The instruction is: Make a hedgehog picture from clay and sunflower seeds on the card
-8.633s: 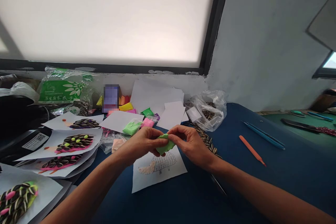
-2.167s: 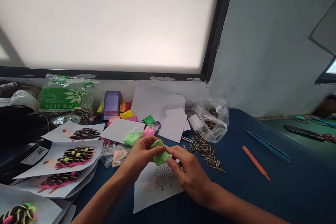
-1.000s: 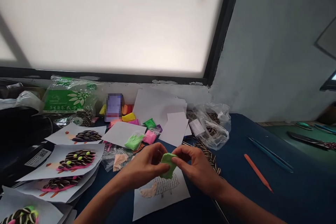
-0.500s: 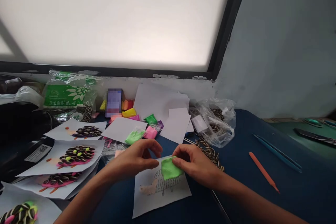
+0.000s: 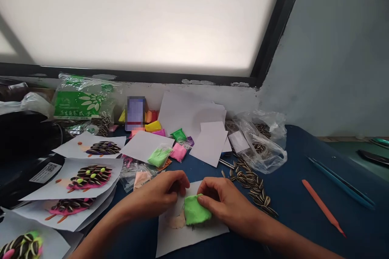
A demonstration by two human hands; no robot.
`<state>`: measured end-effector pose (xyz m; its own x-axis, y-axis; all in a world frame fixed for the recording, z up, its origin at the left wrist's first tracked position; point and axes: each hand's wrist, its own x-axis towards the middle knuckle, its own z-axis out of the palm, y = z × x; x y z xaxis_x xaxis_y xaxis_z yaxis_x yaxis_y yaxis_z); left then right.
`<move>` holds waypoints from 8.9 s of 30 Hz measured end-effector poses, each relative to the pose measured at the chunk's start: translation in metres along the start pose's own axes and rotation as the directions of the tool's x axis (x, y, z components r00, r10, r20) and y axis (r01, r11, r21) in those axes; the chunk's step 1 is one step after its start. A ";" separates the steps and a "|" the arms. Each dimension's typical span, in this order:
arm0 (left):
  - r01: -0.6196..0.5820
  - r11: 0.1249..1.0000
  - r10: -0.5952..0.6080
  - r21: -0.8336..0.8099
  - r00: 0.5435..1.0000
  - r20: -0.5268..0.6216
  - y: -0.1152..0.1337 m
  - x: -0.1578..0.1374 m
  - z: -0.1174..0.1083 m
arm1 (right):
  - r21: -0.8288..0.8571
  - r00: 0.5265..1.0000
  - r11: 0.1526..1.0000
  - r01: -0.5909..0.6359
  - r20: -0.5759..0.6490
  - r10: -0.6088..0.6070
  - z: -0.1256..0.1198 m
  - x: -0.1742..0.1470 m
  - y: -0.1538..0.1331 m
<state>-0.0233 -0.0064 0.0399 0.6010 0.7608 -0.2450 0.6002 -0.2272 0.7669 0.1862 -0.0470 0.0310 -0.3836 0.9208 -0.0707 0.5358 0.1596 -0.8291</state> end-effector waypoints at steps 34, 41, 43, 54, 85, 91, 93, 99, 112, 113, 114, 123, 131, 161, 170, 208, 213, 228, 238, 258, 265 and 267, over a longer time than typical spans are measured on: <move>0.068 0.995 -0.066 0.078 0.997 -0.034 0.000 0.003 0.013 | -0.620 0.986 0.770 0.154 0.042 -0.163 -0.014 -0.021 -0.005; 0.078 0.987 -0.072 0.142 0.996 -0.042 0.008 0.000 0.015 | -0.676 0.979 0.708 0.205 0.144 -0.146 -0.003 -0.025 0.000; 0.076 0.985 -0.072 0.152 0.997 -0.034 0.007 0.001 0.015 | -0.689 0.980 0.698 0.197 0.149 -0.130 -0.001 -0.023 0.001; 0.032 0.995 -0.027 0.095 0.998 -0.061 0.000 0.003 0.003 | -0.653 0.946 0.690 0.312 0.142 -0.292 0.005 -0.019 0.001; -0.067 0.975 0.092 0.211 0.989 -0.113 -0.012 0.008 0.013 | -0.559 0.929 0.749 0.356 0.124 -0.349 0.016 -0.003 0.000; -0.068 0.980 0.089 0.185 0.990 -0.107 -0.012 0.008 0.013 | -0.558 0.936 0.755 0.343 0.136 -0.324 0.015 -0.004 0.001; -0.066 0.981 0.086 0.183 0.991 -0.102 -0.012 0.008 0.013 | -0.558 0.935 0.753 0.349 0.150 -0.323 0.015 -0.003 0.001; -0.055 0.981 0.074 0.188 0.992 -0.098 -0.009 0.007 0.012 | -0.557 0.923 0.737 0.382 0.196 -0.331 0.013 0.001 0.001; -0.042 0.986 0.057 0.163 0.994 -0.088 -0.008 0.006 0.010 | -0.576 0.889 0.691 0.437 0.164 -0.427 0.011 -0.005 0.003; -0.040 0.985 0.055 0.169 0.995 -0.084 -0.007 0.006 0.009 | -0.578 0.875 0.677 0.456 0.153 -0.459 0.011 -0.006 0.004; -0.038 0.984 0.053 0.177 0.995 -0.081 -0.006 0.006 0.009 | -0.580 0.855 0.657 0.483 0.148 -0.498 0.010 -0.006 0.005; -0.034 0.987 0.038 0.160 0.999 -0.028 -0.003 0.005 0.005 | -0.654 0.755 0.464 0.597 0.263 -0.600 0.010 -0.008 0.005; -0.012 0.993 0.013 0.115 1.000 -0.006 -0.007 0.006 0.004 | -0.663 0.770 0.482 0.573 0.232 -0.595 0.012 -0.008 0.010; -0.045 0.995 0.045 0.086 0.999 0.003 -0.003 0.003 0.002 | -0.683 0.791 0.482 0.549 0.238 -0.564 0.014 -0.008 0.011; -0.050 0.993 0.046 0.110 0.998 0.031 -0.003 0.003 -0.001 | -0.649 0.786 0.549 0.527 0.127 -0.605 0.018 -0.007 0.014; -0.009 0.999 0.009 0.043 1.000 0.005 -0.006 0.007 0.005 | -0.614 0.696 0.488 0.620 0.145 -0.703 0.010 -0.016 0.006; -0.004 0.999 0.005 0.040 1.000 -0.026 -0.006 0.008 0.007 | -0.629 0.696 0.459 0.628 0.189 -0.693 0.010 -0.017 0.008; -0.034 0.998 0.034 0.046 0.999 0.014 0.000 0.006 0.006 | -0.675 0.746 0.469 0.569 0.185 -0.640 0.014 -0.017 0.011; -0.040 0.999 0.040 0.035 0.999 0.008 0.000 0.004 0.002 | -0.572 0.789 0.606 0.552 0.125 -0.601 0.017 -0.013 0.011; -0.040 0.999 0.040 0.000 0.999 0.012 -0.002 0.005 0.004 | -0.419 0.938 0.840 0.344 0.115 -0.326 0.025 -0.006 -0.009; -0.038 0.999 0.037 0.030 0.999 0.023 -0.003 0.005 0.004 | -0.440 0.939 0.835 0.330 0.060 -0.339 0.029 -0.007 -0.004; -0.044 0.998 0.043 0.041 0.999 0.022 -0.004 0.006 0.005 | -0.413 0.933 0.844 0.343 0.042 -0.359 0.028 -0.007 -0.003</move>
<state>-0.0194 -0.0037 0.0329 0.6378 0.7366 -0.2251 0.5946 -0.2852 0.7517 0.1661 -0.0642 0.0189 -0.5811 0.7867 0.2083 0.6315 0.5974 -0.4943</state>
